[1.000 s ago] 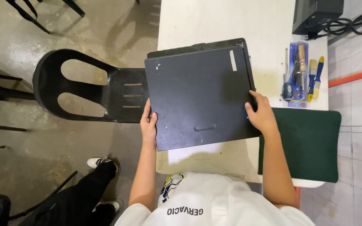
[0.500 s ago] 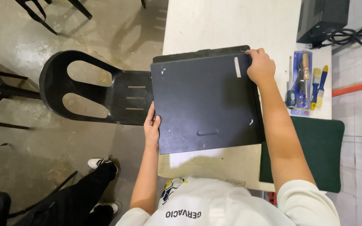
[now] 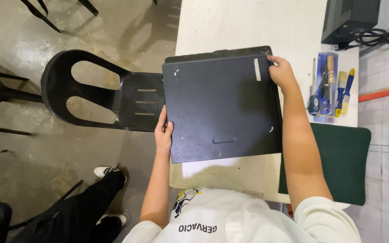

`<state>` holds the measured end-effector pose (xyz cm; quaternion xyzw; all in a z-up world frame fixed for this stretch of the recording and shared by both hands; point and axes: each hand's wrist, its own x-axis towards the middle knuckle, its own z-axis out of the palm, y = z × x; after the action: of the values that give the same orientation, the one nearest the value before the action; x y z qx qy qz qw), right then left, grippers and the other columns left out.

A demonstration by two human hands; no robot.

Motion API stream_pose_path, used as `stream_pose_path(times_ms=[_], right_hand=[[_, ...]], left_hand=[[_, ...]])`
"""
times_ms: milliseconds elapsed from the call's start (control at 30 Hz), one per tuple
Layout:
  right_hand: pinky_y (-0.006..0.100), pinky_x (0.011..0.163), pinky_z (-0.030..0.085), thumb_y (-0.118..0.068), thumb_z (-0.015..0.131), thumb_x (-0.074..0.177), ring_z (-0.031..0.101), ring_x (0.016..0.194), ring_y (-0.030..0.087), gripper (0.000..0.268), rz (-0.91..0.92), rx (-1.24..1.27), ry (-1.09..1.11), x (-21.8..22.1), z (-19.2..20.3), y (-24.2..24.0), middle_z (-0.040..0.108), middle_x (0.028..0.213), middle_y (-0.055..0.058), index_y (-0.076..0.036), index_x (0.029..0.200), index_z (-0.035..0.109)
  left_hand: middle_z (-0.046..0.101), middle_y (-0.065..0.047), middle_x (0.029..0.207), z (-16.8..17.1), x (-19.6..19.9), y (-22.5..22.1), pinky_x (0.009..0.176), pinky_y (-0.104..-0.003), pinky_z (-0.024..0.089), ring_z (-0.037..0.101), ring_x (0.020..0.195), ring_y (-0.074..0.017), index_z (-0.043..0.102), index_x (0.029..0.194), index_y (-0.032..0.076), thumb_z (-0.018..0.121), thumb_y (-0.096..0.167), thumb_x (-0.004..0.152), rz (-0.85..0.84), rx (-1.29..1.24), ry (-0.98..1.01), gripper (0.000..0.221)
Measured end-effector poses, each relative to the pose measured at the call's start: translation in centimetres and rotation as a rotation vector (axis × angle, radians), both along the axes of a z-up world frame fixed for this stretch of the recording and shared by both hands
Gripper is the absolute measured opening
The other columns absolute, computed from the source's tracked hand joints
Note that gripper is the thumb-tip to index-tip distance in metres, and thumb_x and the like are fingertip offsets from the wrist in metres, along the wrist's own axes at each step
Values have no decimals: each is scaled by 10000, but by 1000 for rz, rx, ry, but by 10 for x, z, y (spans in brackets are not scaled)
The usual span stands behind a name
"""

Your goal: Removing the side panel of a desktop computer tower using a screwdriver and then inspecting the interior.

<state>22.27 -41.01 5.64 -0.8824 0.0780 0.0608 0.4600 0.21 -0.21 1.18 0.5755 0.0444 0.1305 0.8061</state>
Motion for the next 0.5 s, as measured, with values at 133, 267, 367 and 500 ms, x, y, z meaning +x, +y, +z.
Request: stream_pose_path(times_ms=[133,267,367,500], right_hand=[[531,1154,383,6,466,857,476,1373,451,607,26,34,-36,-19,30,10,521,1465,260,-4,1454,576],[507,1195,377,17,512,908,435,1416,421,621,43,54,-44,-36,42,14,435,1554,201,-54,1525,497],[515,1175,408,9,529,950,443,1411,416,577,21,67,-62,-44,39,17,438,1556,211,-38,1518,443],[593,1129,411,-20,585,1040,481,1355,494,476,29,140,-198,-55,15,5,513,1449,347,108,1442,365]], left_hand=[[362,-105,1654,4,2,0,1219,-354,340,363,1498,-184,449,1554,63,580,83,1035,-6,37,-2,536],[375,-119,1644,0,2,2,1215,-412,334,315,1519,-239,463,1553,84,550,48,1043,11,253,60,518],[351,-134,1652,-1,1,3,1222,-439,315,287,1529,-268,441,1569,86,525,46,1053,10,344,95,524],[324,-139,1663,-2,-1,4,1236,-465,275,250,1544,-287,405,1590,100,515,83,1064,-1,426,118,538]])
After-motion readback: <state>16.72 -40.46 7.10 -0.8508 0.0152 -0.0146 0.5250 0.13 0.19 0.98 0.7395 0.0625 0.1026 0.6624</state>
